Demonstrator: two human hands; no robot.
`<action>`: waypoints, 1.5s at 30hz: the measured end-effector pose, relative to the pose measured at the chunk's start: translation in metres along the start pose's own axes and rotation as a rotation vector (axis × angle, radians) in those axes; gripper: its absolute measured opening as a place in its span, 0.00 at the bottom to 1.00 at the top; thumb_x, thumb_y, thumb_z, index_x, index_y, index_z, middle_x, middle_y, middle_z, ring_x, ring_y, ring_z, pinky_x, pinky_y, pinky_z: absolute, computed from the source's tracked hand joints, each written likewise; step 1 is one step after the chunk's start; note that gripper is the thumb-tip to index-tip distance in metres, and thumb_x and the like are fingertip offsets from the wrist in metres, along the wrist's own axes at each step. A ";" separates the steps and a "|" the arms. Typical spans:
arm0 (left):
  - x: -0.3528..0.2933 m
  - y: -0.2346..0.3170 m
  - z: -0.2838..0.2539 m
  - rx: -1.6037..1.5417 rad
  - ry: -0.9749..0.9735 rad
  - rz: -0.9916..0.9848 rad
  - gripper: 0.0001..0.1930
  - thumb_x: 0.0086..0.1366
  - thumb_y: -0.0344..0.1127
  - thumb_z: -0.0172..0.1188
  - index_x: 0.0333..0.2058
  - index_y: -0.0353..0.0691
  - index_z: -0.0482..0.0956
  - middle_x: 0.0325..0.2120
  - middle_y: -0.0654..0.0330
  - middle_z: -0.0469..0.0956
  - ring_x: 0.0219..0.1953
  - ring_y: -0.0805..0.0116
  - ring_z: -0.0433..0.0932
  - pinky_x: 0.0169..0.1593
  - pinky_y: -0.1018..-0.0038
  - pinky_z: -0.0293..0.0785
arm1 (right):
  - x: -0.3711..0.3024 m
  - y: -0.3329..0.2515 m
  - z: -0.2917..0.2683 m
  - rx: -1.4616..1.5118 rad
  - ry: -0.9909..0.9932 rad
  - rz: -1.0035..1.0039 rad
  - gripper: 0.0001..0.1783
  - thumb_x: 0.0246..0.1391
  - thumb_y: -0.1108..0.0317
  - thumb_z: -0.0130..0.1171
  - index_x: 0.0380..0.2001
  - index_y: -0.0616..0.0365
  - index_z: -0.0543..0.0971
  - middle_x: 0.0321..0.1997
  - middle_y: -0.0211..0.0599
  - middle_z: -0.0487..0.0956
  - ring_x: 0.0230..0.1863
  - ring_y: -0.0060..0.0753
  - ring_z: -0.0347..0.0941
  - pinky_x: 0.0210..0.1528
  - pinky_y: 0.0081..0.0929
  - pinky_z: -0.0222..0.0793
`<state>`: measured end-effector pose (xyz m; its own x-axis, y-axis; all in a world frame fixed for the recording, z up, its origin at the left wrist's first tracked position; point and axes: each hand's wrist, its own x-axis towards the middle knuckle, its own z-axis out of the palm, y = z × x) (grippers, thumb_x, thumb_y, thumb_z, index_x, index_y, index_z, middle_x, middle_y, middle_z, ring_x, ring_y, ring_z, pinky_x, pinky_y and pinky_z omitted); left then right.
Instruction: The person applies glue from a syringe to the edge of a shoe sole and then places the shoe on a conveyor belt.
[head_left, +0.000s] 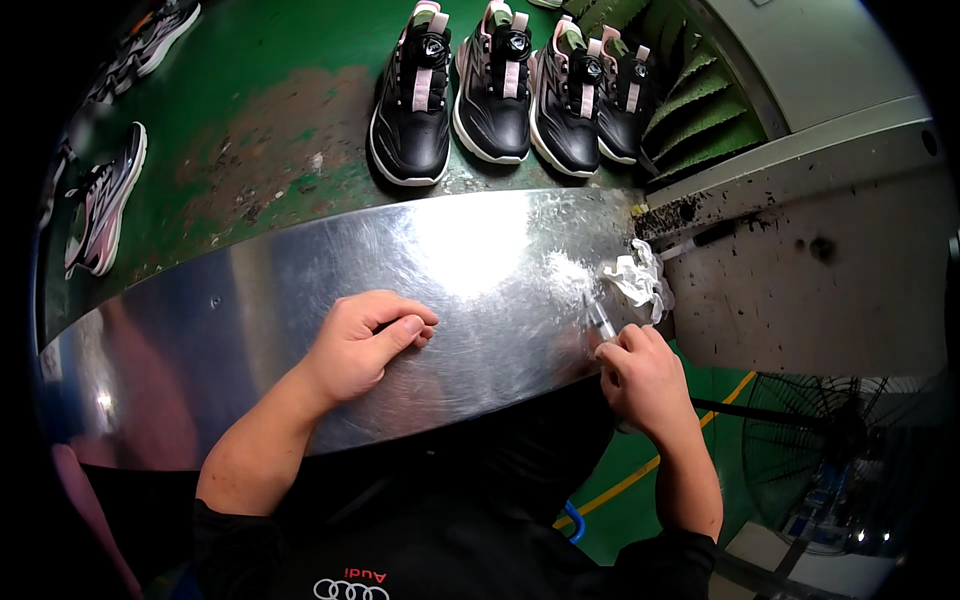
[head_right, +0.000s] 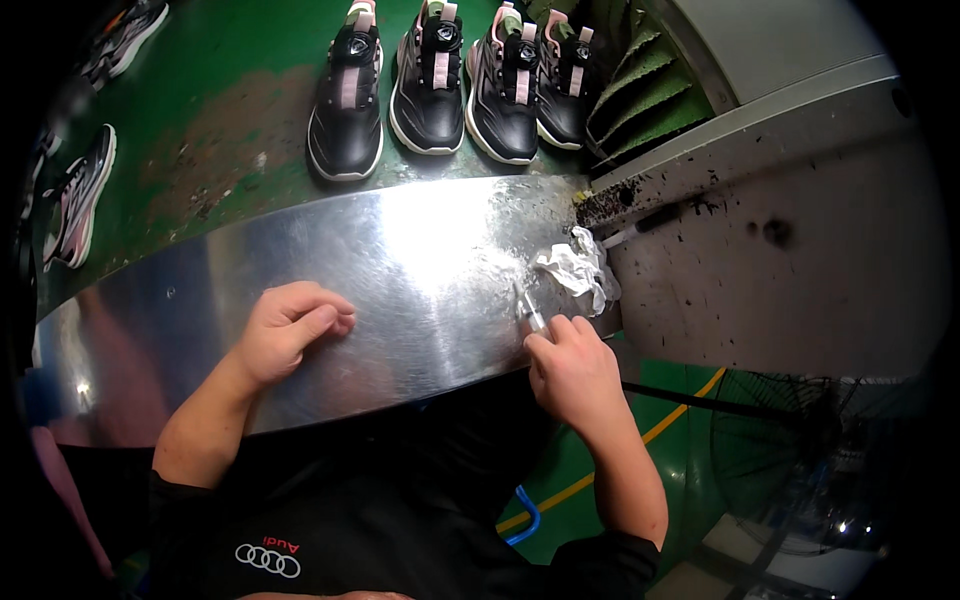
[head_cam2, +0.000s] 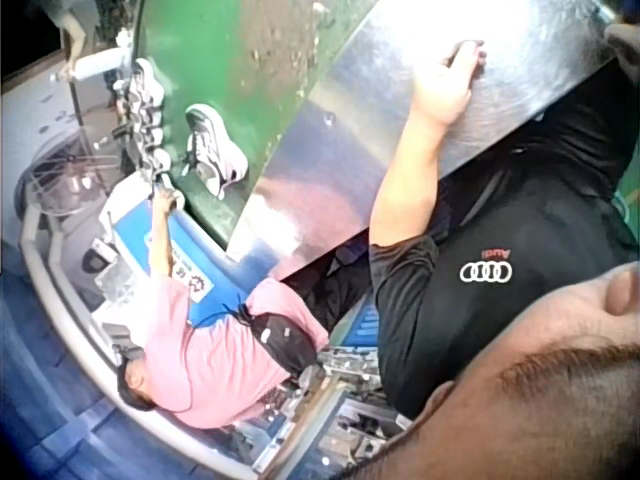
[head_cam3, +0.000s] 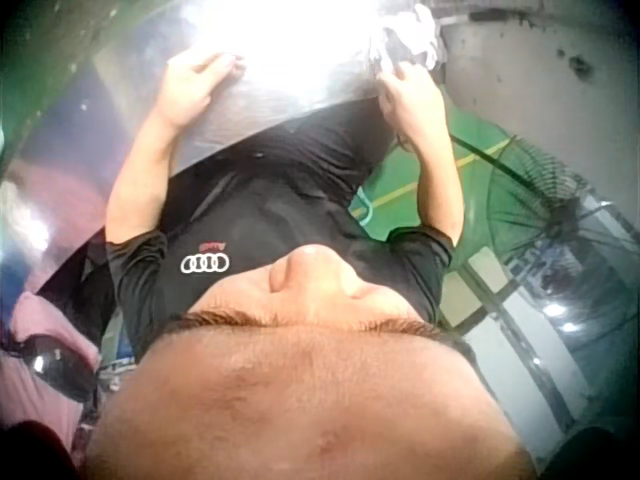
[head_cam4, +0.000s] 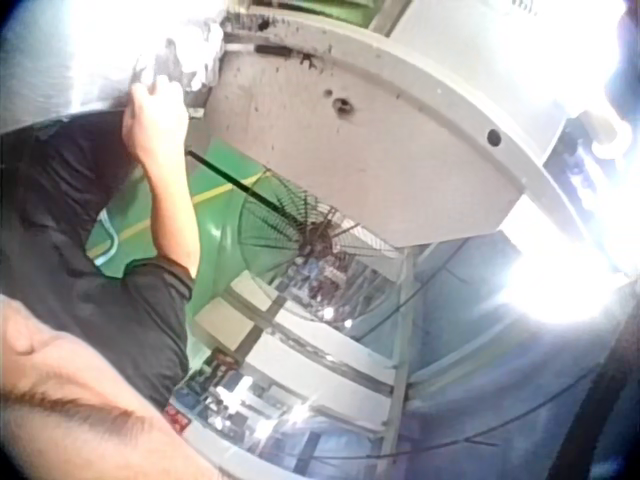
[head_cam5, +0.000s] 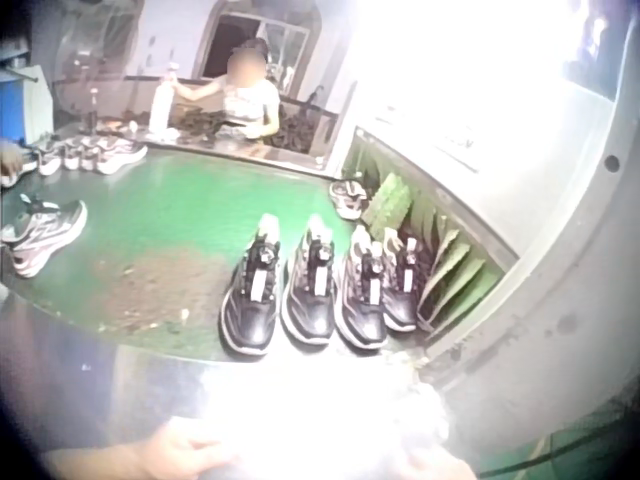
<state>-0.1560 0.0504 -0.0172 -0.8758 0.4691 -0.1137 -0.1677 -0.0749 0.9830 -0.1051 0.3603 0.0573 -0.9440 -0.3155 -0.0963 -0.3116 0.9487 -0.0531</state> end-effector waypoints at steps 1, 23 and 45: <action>0.000 0.001 0.001 0.025 0.002 0.001 0.08 0.61 0.26 0.52 0.36 0.31 0.78 0.31 0.57 0.78 0.34 0.72 0.76 0.40 0.78 0.72 | -0.002 -0.003 -0.005 0.038 -0.023 0.015 0.10 0.35 0.77 0.59 0.25 0.54 0.75 0.26 0.35 0.69 0.31 0.39 0.68 0.32 0.32 0.68; -0.005 0.043 -0.059 -0.299 0.381 0.093 0.06 0.65 0.30 0.48 0.37 0.34 0.71 0.34 0.52 0.77 0.37 0.68 0.76 0.41 0.73 0.74 | -0.025 -0.002 0.020 1.408 0.050 0.105 0.14 0.47 0.67 0.54 0.34 0.67 0.78 0.33 0.41 0.75 0.29 0.29 0.73 0.33 0.20 0.66; -0.064 0.028 -0.338 0.350 1.160 0.293 0.34 0.53 0.21 0.60 0.59 0.41 0.60 0.49 0.57 0.71 0.48 0.65 0.72 0.52 0.73 0.67 | 0.050 -0.069 0.076 0.770 0.450 -0.343 0.30 0.36 0.62 0.70 0.46 0.56 0.72 0.37 0.41 0.73 0.36 0.43 0.71 0.37 0.33 0.69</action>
<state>-0.2573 -0.2794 -0.0313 -0.7720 -0.5920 0.2314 0.0750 0.2767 0.9580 -0.1224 0.2772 -0.0198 -0.8175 -0.3845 0.4288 -0.5740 0.4813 -0.6625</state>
